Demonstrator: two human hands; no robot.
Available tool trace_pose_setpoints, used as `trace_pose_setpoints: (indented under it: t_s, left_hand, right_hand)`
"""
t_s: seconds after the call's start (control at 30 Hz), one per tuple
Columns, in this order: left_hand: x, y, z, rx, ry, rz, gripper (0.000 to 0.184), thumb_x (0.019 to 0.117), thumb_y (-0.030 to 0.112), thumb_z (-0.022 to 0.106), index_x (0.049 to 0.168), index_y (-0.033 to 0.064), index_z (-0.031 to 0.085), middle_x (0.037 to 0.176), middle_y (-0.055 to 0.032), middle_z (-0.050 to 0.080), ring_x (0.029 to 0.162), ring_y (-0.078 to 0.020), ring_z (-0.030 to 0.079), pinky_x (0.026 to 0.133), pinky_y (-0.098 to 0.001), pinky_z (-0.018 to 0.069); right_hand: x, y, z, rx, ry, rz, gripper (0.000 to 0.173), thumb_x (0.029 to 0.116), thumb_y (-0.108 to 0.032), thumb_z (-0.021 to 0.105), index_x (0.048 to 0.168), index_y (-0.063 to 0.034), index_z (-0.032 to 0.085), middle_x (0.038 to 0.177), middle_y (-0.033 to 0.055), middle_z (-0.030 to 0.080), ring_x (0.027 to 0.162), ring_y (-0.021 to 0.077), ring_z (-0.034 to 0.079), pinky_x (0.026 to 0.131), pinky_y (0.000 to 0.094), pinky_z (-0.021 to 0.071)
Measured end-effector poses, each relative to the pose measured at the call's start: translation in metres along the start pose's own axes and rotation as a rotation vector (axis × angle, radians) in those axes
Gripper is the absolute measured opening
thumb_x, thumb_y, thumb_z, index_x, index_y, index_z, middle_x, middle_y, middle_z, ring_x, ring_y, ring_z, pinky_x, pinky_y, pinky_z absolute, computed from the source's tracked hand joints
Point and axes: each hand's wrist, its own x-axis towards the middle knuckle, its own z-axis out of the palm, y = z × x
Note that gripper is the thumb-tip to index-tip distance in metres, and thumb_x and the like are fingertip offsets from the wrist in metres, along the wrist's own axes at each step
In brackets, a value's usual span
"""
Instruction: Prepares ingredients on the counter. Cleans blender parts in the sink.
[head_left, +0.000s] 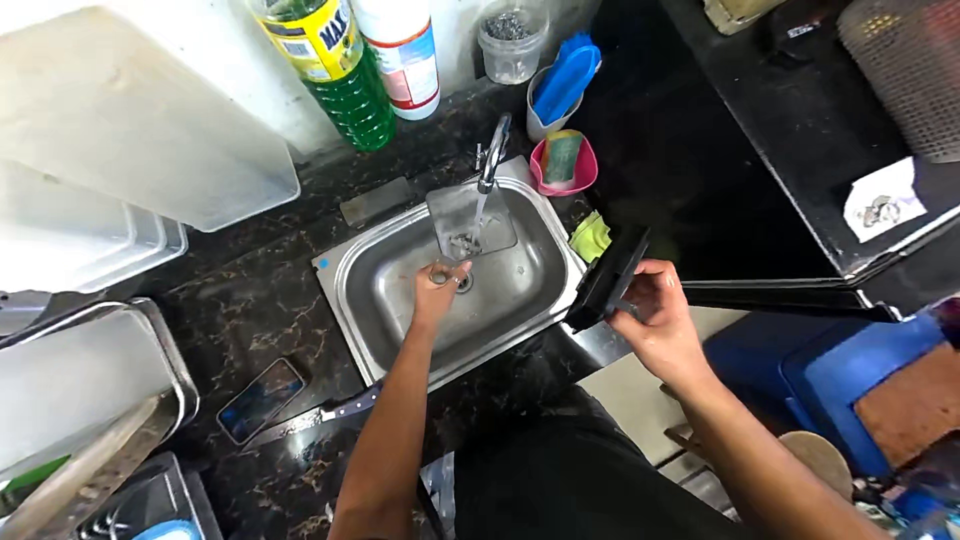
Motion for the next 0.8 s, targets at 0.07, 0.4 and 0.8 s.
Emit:
trace_pose_setpoints:
  t_s: [0.07, 0.4, 0.8]
  left_hand:
    - [-0.005, 0.005, 0.003, -0.064, -0.002, -0.019, 0.029, 0.0872, 0.022, 0.081, 0.071, 0.0097, 0.061, 0.065, 0.0045, 0.057, 0.057, -0.0035, 0.052, 0.057, -0.0231, 0.0475]
    - [0.031, 0.155, 0.009, 1.006, -0.559, -0.274, 0.068, 0.1003, 0.063, 0.046, 0.103, -0.0019, 0.067, 0.103, -0.0257, 0.067, 0.102, -0.0432, 0.067, 0.084, -0.0671, 0.0516]
    - [0.059, 0.212, 0.043, 1.327, -0.61, -0.77, 0.039, 0.0928, 0.041, 0.067, 0.099, 0.0024, 0.073, 0.091, -0.0163, 0.068, 0.078, -0.0287, 0.063, 0.075, -0.0531, 0.0495]
  right_hand:
    - [-0.004, -0.001, -0.004, -0.008, -0.006, 0.002, 0.058, 0.0757, -0.012, 0.075, 0.127, -0.0073, 0.047, 0.114, 0.0027, 0.063, 0.101, 0.0119, 0.065, 0.088, 0.0291, 0.0575]
    - [0.054, 0.025, 0.0, -0.142, -0.257, 0.036, 0.065, 0.0781, -0.016, 0.079, 0.138, -0.009, 0.054, 0.131, 0.0123, 0.061, 0.106, 0.0207, 0.066, 0.086, 0.0415, 0.0589]
    - [0.07, 0.11, 0.093, -0.185, -0.206, 0.159, 0.066, 0.073, -0.023, 0.081, 0.131, -0.0023, 0.057, 0.129, 0.0241, 0.056, 0.115, 0.036, 0.059, 0.092, 0.0518, 0.0541]
